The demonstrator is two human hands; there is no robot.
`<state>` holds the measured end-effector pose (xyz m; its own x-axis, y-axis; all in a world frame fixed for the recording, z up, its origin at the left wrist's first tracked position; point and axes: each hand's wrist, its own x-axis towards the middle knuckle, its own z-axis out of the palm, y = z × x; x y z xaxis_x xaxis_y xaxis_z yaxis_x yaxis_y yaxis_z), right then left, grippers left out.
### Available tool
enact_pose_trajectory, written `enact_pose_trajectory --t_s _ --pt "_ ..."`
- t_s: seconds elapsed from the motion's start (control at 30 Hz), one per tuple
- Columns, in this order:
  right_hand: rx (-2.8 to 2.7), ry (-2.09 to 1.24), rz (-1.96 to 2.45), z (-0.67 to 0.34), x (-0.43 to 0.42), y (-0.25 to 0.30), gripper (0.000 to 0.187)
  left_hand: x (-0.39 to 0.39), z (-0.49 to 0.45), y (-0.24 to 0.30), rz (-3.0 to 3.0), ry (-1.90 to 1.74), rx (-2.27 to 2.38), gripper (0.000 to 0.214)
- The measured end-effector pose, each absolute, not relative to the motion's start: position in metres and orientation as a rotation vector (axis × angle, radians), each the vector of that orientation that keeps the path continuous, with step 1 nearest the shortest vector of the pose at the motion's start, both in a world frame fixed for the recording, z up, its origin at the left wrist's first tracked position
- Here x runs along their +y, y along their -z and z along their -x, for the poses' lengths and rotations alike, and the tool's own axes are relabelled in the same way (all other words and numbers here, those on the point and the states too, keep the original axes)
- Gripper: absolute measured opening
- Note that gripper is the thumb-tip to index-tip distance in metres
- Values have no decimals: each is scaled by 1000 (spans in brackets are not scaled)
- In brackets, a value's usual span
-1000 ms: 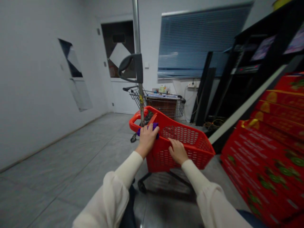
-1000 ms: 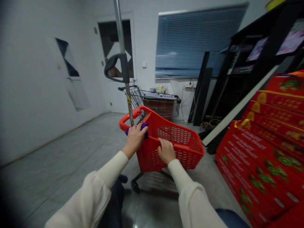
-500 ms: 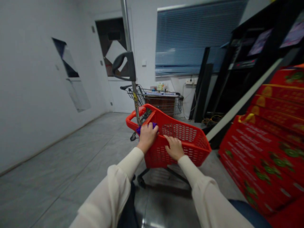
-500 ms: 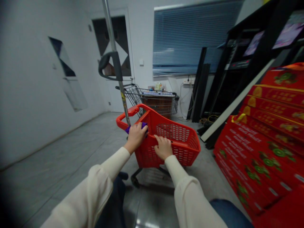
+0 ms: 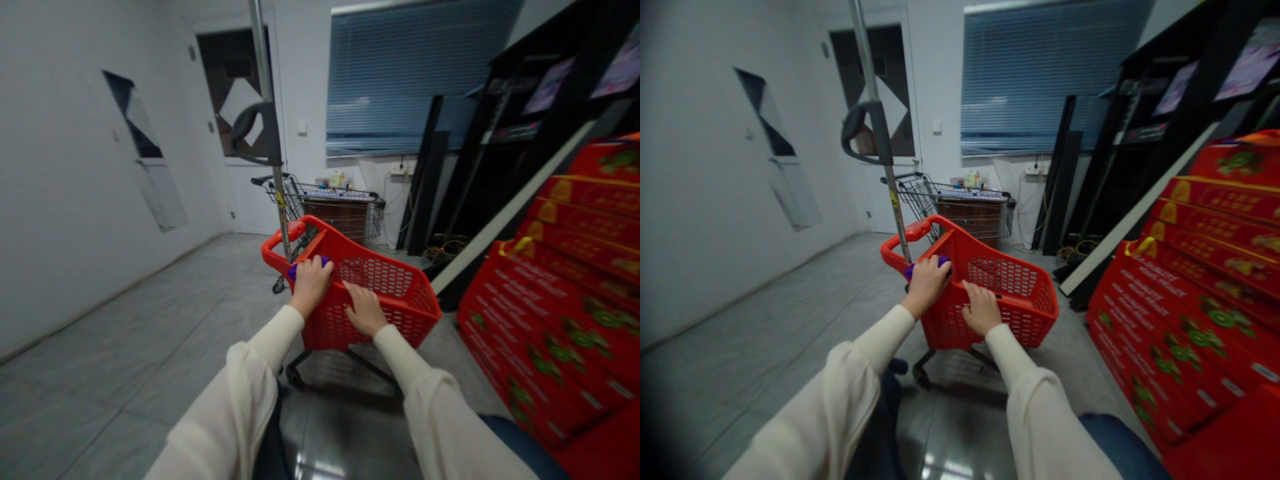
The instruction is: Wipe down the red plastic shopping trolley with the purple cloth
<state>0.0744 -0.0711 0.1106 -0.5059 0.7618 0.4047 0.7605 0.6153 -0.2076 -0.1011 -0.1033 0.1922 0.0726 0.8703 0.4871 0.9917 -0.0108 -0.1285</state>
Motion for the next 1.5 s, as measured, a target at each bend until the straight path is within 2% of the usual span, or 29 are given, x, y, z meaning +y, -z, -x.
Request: enact_pose_trajectory --t_s 0.17,0.33,0.57,0.77,0.9,1.07,1.17,1.3,1.5 --pt "-2318 56 1233 -83 -68 -102 69 -102 96 -188 2143 341 -1670 28" --pt "-2257 141 1284 -92 -69 -90 66 -100 123 -205 2009 358 -1835 32" --pt "-2238 111 1320 -87 -76 -92 65 -98 73 -172 2109 368 -1700 29" --pt "-2295 182 1310 -113 -75 -91 65 -95 102 -180 2080 373 -1694 30" --pt "-2262 160 1343 -105 -80 -85 68 -96 102 -175 1921 469 -1803 32" --pt "-2262 134 1343 -92 -85 -85 68 -94 70 -157 2064 476 -1767 32" --pt "-2287 97 1342 -94 -85 -87 67 -90 84 -164 2129 431 -1745 31" --pt "-2309 48 1346 -94 -85 -89 69 -87 117 -178 1925 449 -1858 32" --pt "-2276 55 1380 -82 -89 -87 68 -90 93 -158 1906 525 -1842 32"
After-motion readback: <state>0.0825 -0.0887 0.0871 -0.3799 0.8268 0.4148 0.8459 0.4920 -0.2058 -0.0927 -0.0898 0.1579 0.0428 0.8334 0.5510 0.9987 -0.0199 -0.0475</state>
